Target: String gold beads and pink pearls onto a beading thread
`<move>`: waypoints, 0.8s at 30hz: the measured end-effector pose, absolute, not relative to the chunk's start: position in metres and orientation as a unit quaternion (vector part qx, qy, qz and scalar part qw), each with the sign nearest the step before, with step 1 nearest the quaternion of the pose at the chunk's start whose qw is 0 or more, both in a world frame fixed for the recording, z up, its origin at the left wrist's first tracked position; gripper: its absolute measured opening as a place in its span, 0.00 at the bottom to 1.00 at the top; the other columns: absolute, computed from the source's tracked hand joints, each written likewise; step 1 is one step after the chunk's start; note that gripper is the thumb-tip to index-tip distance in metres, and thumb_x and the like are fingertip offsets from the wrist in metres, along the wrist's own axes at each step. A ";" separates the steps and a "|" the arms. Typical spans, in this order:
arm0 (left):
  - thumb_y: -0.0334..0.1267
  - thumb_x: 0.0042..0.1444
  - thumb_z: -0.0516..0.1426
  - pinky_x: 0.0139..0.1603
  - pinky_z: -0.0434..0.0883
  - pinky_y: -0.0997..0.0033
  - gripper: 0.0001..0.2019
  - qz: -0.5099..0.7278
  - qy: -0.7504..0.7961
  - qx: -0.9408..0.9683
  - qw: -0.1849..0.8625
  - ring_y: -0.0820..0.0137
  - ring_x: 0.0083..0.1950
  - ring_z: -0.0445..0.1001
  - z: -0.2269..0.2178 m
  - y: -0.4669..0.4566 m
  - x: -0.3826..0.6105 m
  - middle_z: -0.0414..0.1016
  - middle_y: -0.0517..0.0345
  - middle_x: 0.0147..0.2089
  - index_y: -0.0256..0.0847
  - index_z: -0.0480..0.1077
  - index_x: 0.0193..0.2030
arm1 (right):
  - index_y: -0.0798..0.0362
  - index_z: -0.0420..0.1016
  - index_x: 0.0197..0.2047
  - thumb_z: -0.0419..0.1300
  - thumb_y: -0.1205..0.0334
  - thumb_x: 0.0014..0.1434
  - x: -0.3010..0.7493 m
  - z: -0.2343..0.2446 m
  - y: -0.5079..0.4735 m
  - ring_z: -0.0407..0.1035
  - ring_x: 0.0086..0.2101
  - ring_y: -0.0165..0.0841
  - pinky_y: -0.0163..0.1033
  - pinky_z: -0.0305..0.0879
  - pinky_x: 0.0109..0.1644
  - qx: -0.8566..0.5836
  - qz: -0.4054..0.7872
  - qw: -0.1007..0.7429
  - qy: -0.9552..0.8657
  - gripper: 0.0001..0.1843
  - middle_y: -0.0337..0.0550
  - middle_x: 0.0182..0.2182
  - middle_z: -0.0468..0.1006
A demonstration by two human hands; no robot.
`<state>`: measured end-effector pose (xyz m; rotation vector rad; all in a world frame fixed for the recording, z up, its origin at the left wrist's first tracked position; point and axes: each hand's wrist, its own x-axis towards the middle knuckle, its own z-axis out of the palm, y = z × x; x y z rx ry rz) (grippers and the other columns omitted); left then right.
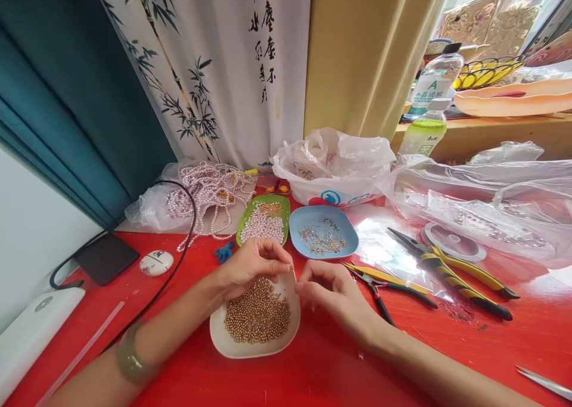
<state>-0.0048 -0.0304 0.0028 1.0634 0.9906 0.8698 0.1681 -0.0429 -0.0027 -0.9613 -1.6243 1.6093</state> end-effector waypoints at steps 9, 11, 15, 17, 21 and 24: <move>0.33 0.39 0.62 0.26 0.64 0.76 0.09 0.326 0.458 0.563 0.606 0.75 0.28 0.68 0.016 -0.028 -0.008 0.71 0.58 0.28 0.35 0.66 0.27 | 0.54 0.65 0.21 0.55 0.61 0.52 0.167 -0.010 -0.039 0.58 0.22 0.26 0.32 0.53 0.26 -0.351 0.579 0.341 -0.652 0.10 0.34 0.19 0.65; 0.35 0.43 0.60 0.27 0.64 0.75 0.07 0.322 0.502 0.610 0.522 0.75 0.27 0.67 0.020 -0.022 -0.018 0.71 0.58 0.28 0.35 0.67 0.28 | 0.55 0.66 0.22 0.55 0.59 0.53 0.166 -0.011 -0.038 0.58 0.22 0.26 0.32 0.53 0.26 -0.349 0.574 0.341 -0.657 0.11 0.35 0.19 0.66; 0.35 0.49 0.55 0.34 0.64 0.70 0.05 0.285 0.587 0.696 0.298 0.71 0.33 0.68 0.020 -0.008 -0.047 0.72 0.57 0.31 0.38 0.70 0.30 | 0.55 0.67 0.24 0.55 0.58 0.54 0.166 -0.012 -0.037 0.60 0.22 0.26 0.32 0.54 0.26 -0.339 0.586 0.336 -0.655 0.11 0.36 0.20 0.67; 0.33 0.49 0.54 0.40 0.63 0.67 0.05 0.240 0.592 0.740 0.209 0.68 0.39 0.68 0.017 -0.003 -0.059 0.73 0.56 0.35 0.39 0.72 0.30 | 0.54 0.67 0.24 0.55 0.57 0.53 0.165 -0.012 -0.037 0.60 0.22 0.26 0.32 0.54 0.25 -0.339 0.589 0.333 -0.653 0.11 0.35 0.20 0.67; 0.32 0.51 0.53 0.43 0.61 0.66 0.08 0.181 0.560 0.796 0.139 0.67 0.42 0.66 0.011 -0.001 -0.064 0.75 0.58 0.36 0.42 0.73 0.33 | 0.55 0.68 0.24 0.55 0.56 0.53 0.165 -0.014 -0.038 0.60 0.22 0.27 0.32 0.54 0.25 -0.348 0.585 0.326 -0.655 0.12 0.36 0.20 0.66; 0.33 0.53 0.52 0.43 0.62 0.66 0.09 0.171 0.545 0.814 0.108 0.66 0.43 0.64 0.007 -0.002 -0.054 0.76 0.59 0.38 0.44 0.74 0.36 | 0.55 0.67 0.24 0.56 0.55 0.53 0.165 -0.015 -0.038 0.60 0.22 0.26 0.32 0.55 0.25 -0.354 0.582 0.323 -0.657 0.12 0.35 0.19 0.66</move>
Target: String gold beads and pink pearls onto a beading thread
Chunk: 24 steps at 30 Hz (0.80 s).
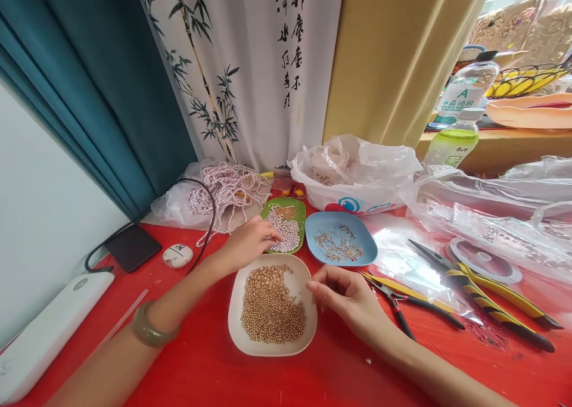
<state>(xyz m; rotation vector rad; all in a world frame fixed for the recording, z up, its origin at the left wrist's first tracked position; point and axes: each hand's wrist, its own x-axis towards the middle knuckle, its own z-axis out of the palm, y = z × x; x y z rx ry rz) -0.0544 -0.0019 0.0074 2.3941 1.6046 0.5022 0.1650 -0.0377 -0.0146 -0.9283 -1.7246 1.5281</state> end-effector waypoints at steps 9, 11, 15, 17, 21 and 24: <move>0.36 0.51 0.54 0.40 0.61 0.64 0.07 0.170 0.584 0.789 0.088 0.63 0.40 0.65 0.001 0.003 -0.046 0.76 0.59 0.34 0.45 0.75 0.31 | 0.54 0.67 0.23 0.57 0.56 0.52 0.163 -0.016 -0.037 0.60 0.21 0.26 0.32 0.55 0.25 -0.364 0.577 0.334 -0.650 0.12 0.35 0.18 0.67; 0.37 0.50 0.55 0.41 0.62 0.64 0.07 0.205 0.594 0.769 0.117 0.64 0.39 0.66 0.002 0.003 -0.045 0.75 0.58 0.34 0.44 0.75 0.31 | 0.54 0.67 0.23 0.57 0.56 0.52 0.164 -0.016 -0.037 0.60 0.21 0.26 0.32 0.55 0.25 -0.362 0.585 0.336 -0.643 0.12 0.35 0.18 0.67; 0.37 0.47 0.57 0.37 0.65 0.69 0.07 0.317 0.572 0.692 0.308 0.70 0.34 0.69 0.010 -0.005 -0.032 0.75 0.56 0.33 0.39 0.74 0.32 | 0.55 0.67 0.21 0.57 0.57 0.51 0.165 -0.011 -0.038 0.59 0.19 0.25 0.32 0.54 0.25 -0.356 0.618 0.338 -0.614 0.12 0.34 0.17 0.67; 0.37 0.43 0.59 0.35 0.66 0.72 0.07 0.351 0.536 0.646 0.415 0.72 0.33 0.70 0.013 -0.011 -0.022 0.75 0.57 0.31 0.38 0.73 0.29 | 0.55 0.66 0.19 0.58 0.59 0.51 0.166 -0.008 -0.037 0.58 0.18 0.25 0.32 0.53 0.24 -0.359 0.635 0.338 -0.595 0.13 0.34 0.15 0.66; 0.37 0.40 0.62 0.29 0.65 0.75 0.07 0.373 0.506 0.566 0.533 0.74 0.29 0.70 0.011 -0.020 -0.010 0.75 0.57 0.29 0.38 0.74 0.28 | 0.55 0.65 0.17 0.58 0.61 0.49 0.166 -0.005 -0.037 0.56 0.17 0.24 0.32 0.51 0.24 -0.359 0.651 0.350 -0.570 0.13 0.33 0.13 0.65; 0.36 0.40 0.62 0.28 0.65 0.76 0.07 0.378 0.500 0.546 0.557 0.75 0.28 0.69 0.007 -0.023 -0.007 0.76 0.57 0.28 0.38 0.75 0.29 | 0.55 0.65 0.17 0.58 0.61 0.49 0.166 -0.006 -0.038 0.55 0.17 0.24 0.32 0.50 0.23 -0.356 0.660 0.353 -0.559 0.13 0.32 0.12 0.64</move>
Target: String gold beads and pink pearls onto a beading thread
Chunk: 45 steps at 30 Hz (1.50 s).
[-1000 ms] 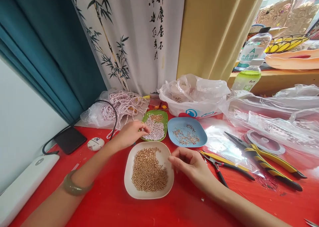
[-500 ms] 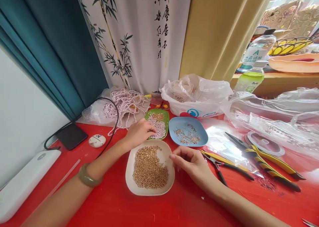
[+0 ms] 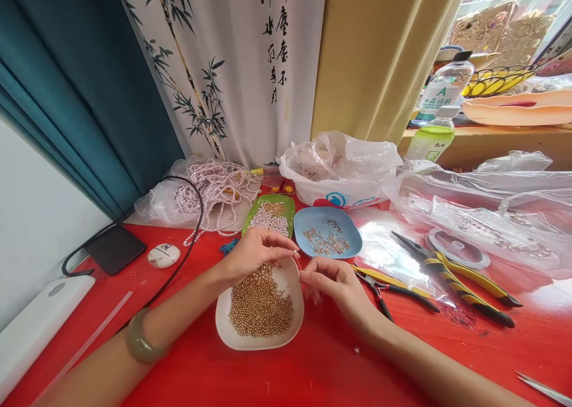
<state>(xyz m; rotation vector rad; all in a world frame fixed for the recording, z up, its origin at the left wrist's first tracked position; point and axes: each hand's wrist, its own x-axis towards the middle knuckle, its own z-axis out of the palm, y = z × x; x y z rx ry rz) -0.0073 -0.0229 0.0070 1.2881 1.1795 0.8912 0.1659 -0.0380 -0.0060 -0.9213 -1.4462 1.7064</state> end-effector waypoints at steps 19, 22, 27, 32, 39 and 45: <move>0.34 0.39 0.63 0.28 0.64 0.76 0.06 0.403 0.475 0.537 0.569 0.78 0.25 0.67 0.004 -0.023 -0.007 0.72 0.61 0.25 0.36 0.72 0.26 | 0.55 0.64 0.16 0.58 0.64 0.48 0.164 -0.006 -0.037 0.56 0.17 0.25 0.33 0.50 0.24 -0.360 0.666 0.355 -0.549 0.13 0.32 0.12 0.63; 0.34 0.39 0.63 0.28 0.64 0.76 0.06 0.395 0.481 0.548 0.559 0.77 0.26 0.67 0.005 -0.023 -0.007 0.72 0.61 0.25 0.36 0.72 0.26 | 0.54 0.64 0.15 0.58 0.63 0.48 0.164 -0.007 -0.036 0.56 0.17 0.25 0.33 0.51 0.24 -0.357 0.667 0.355 -0.550 0.13 0.32 0.12 0.63; 0.33 0.40 0.62 0.30 0.64 0.76 0.04 0.375 0.490 0.589 0.521 0.76 0.28 0.68 0.006 -0.024 -0.007 0.73 0.61 0.26 0.37 0.72 0.26 | 0.54 0.65 0.16 0.58 0.62 0.48 0.164 -0.007 -0.036 0.56 0.17 0.25 0.33 0.50 0.24 -0.360 0.660 0.347 -0.561 0.12 0.33 0.13 0.64; 0.33 0.41 0.61 0.30 0.65 0.75 0.05 0.367 0.495 0.605 0.503 0.75 0.29 0.68 0.008 -0.025 -0.007 0.73 0.59 0.27 0.37 0.72 0.27 | 0.55 0.65 0.17 0.58 0.62 0.48 0.164 -0.005 -0.038 0.56 0.17 0.25 0.33 0.51 0.24 -0.361 0.654 0.341 -0.571 0.12 0.33 0.13 0.64; 0.32 0.41 0.61 0.31 0.65 0.75 0.05 0.357 0.473 0.600 0.537 0.75 0.29 0.69 0.012 -0.027 -0.004 0.72 0.60 0.27 0.36 0.71 0.28 | 0.55 0.65 0.18 0.58 0.60 0.49 0.164 -0.006 -0.037 0.56 0.18 0.25 0.32 0.51 0.24 -0.362 0.649 0.336 -0.579 0.12 0.33 0.15 0.65; 0.35 0.43 0.60 0.29 0.64 0.76 0.05 0.355 0.468 0.593 0.551 0.76 0.27 0.67 0.013 -0.028 -0.005 0.71 0.60 0.25 0.36 0.70 0.26 | 0.54 0.66 0.19 0.59 0.56 0.50 0.164 -0.008 -0.037 0.56 0.18 0.24 0.32 0.52 0.23 -0.365 0.644 0.339 -0.580 0.14 0.33 0.15 0.65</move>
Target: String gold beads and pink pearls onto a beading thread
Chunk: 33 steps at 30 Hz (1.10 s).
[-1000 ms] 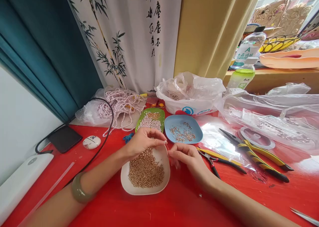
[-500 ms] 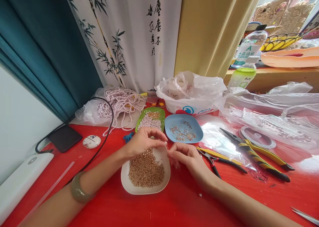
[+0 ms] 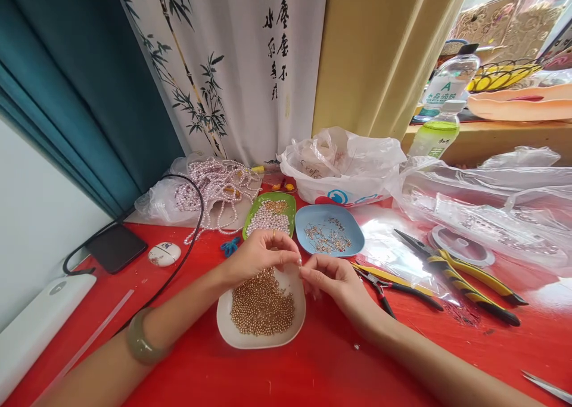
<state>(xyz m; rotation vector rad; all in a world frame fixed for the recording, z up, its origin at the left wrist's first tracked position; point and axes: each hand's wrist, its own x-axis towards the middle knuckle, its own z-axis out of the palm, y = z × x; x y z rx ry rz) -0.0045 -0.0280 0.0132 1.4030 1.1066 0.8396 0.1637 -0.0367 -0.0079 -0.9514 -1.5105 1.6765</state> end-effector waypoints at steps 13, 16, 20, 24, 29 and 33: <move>0.35 0.44 0.60 0.31 0.62 0.75 0.03 0.358 0.468 0.617 0.522 0.75 0.29 0.67 0.015 -0.031 -0.005 0.72 0.60 0.26 0.38 0.73 0.25 | 0.54 0.70 0.22 0.58 0.63 0.48 0.166 -0.005 -0.037 0.58 0.23 0.26 0.33 0.53 0.27 -0.367 0.631 0.340 -0.593 0.06 0.34 0.20 0.66; 0.36 0.45 0.59 0.32 0.63 0.75 0.04 0.335 0.473 0.630 0.517 0.74 0.30 0.68 0.017 -0.029 -0.007 0.73 0.59 0.27 0.37 0.73 0.26 | 0.54 0.69 0.21 0.58 0.63 0.47 0.166 -0.006 -0.036 0.56 0.21 0.25 0.32 0.51 0.26 -0.370 0.632 0.331 -0.595 0.06 0.33 0.18 0.65; 0.36 0.47 0.57 0.34 0.65 0.74 0.06 0.254 0.473 0.684 0.494 0.73 0.32 0.70 0.018 -0.026 -0.016 0.75 0.57 0.30 0.38 0.73 0.30 | 0.55 0.69 0.22 0.57 0.62 0.48 0.166 -0.006 -0.036 0.55 0.20 0.25 0.32 0.51 0.26 -0.373 0.631 0.326 -0.597 0.07 0.34 0.18 0.65; 0.32 0.45 0.56 0.33 0.64 0.74 0.07 0.138 0.488 0.748 0.428 0.71 0.33 0.71 0.017 -0.025 -0.024 0.76 0.58 0.31 0.38 0.74 0.31 | 0.55 0.69 0.22 0.56 0.61 0.48 0.164 -0.005 -0.036 0.55 0.20 0.25 0.32 0.50 0.25 -0.382 0.628 0.332 -0.591 0.08 0.34 0.17 0.65; 0.32 0.45 0.56 0.36 0.64 0.74 0.06 0.092 0.473 0.795 0.369 0.71 0.35 0.71 0.016 -0.029 -0.022 0.76 0.59 0.33 0.39 0.73 0.30 | 0.55 0.69 0.22 0.56 0.62 0.48 0.164 -0.004 -0.035 0.55 0.19 0.25 0.32 0.49 0.24 -0.389 0.626 0.335 -0.587 0.08 0.33 0.16 0.64; 0.32 0.46 0.56 0.36 0.63 0.73 0.05 0.072 0.463 0.824 0.320 0.71 0.34 0.70 0.017 -0.032 -0.017 0.75 0.59 0.33 0.40 0.73 0.29 | 0.55 0.69 0.22 0.56 0.62 0.48 0.164 -0.005 -0.036 0.55 0.19 0.25 0.32 0.49 0.24 -0.389 0.629 0.334 -0.584 0.07 0.32 0.16 0.63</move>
